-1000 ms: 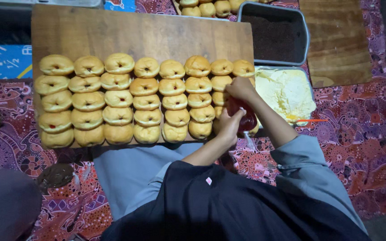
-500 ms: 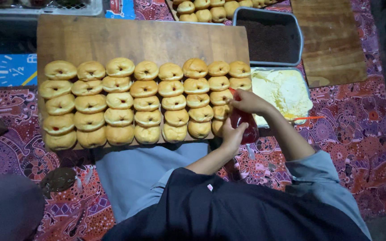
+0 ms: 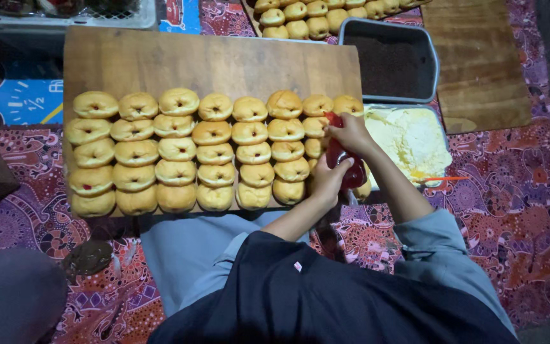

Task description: The person fills rows of small round buns with a dark brown paste and a red sauce using piping bags. They work systematically across a wooden board, then move the board and continue filling a new batch of buns.

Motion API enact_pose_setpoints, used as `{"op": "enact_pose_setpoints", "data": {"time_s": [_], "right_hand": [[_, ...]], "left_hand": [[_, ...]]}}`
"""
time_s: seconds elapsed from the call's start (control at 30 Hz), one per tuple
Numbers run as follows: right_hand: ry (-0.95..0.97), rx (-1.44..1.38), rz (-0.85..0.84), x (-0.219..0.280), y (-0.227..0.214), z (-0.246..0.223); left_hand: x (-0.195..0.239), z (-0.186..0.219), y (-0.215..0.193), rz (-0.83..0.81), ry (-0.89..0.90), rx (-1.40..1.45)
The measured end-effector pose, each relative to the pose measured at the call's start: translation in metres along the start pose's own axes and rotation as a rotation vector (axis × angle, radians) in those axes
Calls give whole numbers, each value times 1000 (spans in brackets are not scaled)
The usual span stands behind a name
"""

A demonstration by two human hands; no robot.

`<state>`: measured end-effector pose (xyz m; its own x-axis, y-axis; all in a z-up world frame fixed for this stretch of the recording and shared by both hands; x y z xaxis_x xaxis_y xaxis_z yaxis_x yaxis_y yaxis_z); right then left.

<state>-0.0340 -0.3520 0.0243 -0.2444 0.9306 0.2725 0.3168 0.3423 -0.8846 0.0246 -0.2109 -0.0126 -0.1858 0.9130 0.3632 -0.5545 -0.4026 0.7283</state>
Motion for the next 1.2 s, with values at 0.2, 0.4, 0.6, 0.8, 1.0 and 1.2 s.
{"op": "enact_pose_setpoints", "data": {"time_s": [0.2,0.4,0.6,0.8,1.0,1.2], "right_hand": [[27,84,-32,-29,3,8],[-26,104,-30,-45,8,10],[-22,218,-23,-56,14,16],[-72,396,-101,-78,32,21],[-84,424,-157,-91,43,24],[-16,407,-116,-98,47,28]], "left_hand": [[-22,3,-1,30,21,-7],[-33,1,-1,11,-13,71],[-40,-1,-2,12,-53,115],[-44,-1,-2,-13,-58,164],[-46,4,0,-3,-100,185],[-46,5,-1,61,-140,163]]}}
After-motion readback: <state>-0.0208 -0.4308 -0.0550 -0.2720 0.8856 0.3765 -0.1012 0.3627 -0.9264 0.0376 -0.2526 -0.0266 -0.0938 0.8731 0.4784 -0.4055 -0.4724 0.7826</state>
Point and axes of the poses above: each hand's wrist, its own x-axis away from the middle knuckle, its own y-axis out of the palm, z = x × y, the point moved 8 cm from there along -x, towards the middle knuckle, and after that the axes turned 12 degrees about x, right-handed, at the moved point
